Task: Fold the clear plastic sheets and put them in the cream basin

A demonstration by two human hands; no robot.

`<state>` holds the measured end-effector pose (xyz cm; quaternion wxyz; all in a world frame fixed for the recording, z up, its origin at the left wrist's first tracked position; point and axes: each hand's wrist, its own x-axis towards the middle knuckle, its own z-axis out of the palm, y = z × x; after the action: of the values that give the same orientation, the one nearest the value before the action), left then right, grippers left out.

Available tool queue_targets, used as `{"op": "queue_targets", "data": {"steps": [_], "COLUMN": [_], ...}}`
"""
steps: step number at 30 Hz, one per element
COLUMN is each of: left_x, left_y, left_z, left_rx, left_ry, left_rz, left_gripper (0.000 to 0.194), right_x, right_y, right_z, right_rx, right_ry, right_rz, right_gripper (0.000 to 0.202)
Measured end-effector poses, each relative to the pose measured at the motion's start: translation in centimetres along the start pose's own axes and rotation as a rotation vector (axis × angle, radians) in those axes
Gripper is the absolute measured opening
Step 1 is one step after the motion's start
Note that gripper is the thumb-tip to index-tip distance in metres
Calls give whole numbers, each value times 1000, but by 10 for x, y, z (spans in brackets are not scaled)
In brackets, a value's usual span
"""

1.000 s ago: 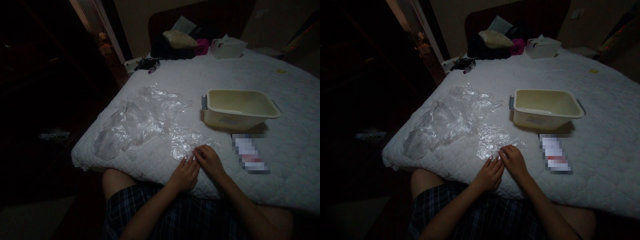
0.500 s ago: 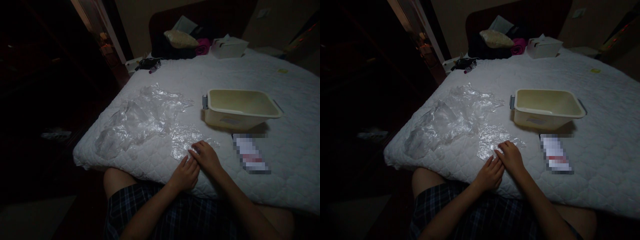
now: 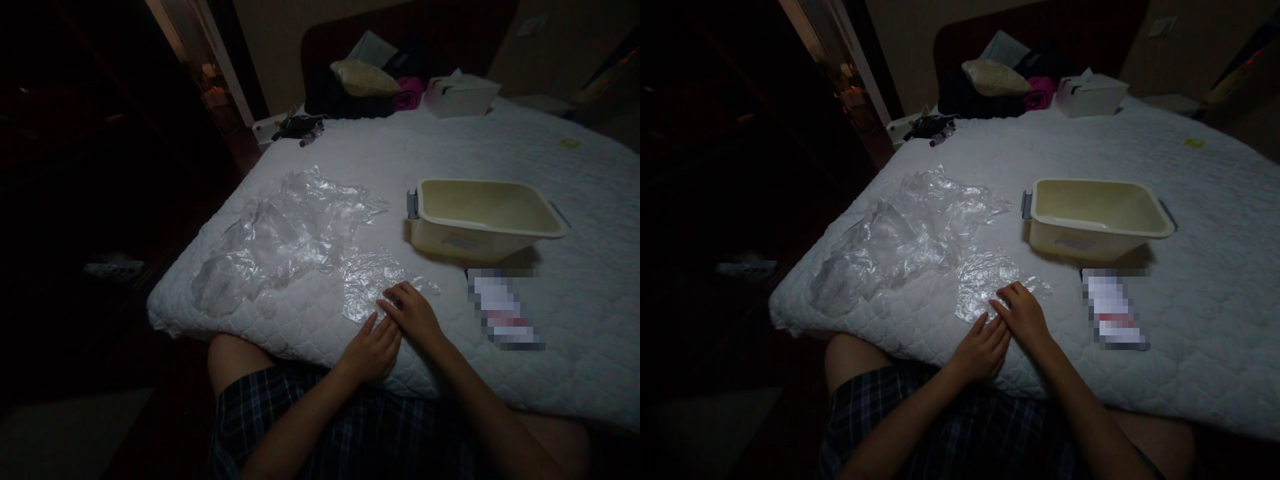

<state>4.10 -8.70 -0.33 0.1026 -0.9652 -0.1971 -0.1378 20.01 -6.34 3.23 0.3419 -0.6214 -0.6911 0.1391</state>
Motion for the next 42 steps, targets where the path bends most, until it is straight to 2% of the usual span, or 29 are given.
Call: {"op": "queue_targets", "data": {"steps": [11, 13, 16, 18, 20, 26, 32, 39, 42], "left_x": [-2, -5, -9, -11, -13, -17, -18, -15, -14], "left_y": [0, 0, 0, 1, 1, -2, -2, -3, -6], "left_z": [0, 3, 8, 10, 9, -4, -6, -17, -25], "left_rx": [29, 53, 86, 75, 33, -77, -95, -195, -250], "left_ry": [45, 82, 209, 295, 325, 268, 245, 263, 300], "left_rz": [10, 45, 68, 13, -76, -286, -327, -393, -410], "left_gripper": [44, 40, 33, 33, 36, 36, 35, 35, 36], "right_x": [1, 1, 1, 0, -2, -3, -2, -5, -9], "right_y": [1, 1, 2, 2, 3, 6, 8, 7, 16], "right_z": [1, 1, 2, 4, 5, 6, 4, -9, -19], "right_rx": [-23, -35, -49, -39, 2, 147, 209, 279, 322], "right_ry": [-33, -32, -37, -24, 6, 109, 152, 290, 405], "right_rz": [25, 29, 31, 28, 25, 24, 20, 156, 324], "right_gripper": [15, 15, 16, 16, 17, 24, 22, 20, 22]}}
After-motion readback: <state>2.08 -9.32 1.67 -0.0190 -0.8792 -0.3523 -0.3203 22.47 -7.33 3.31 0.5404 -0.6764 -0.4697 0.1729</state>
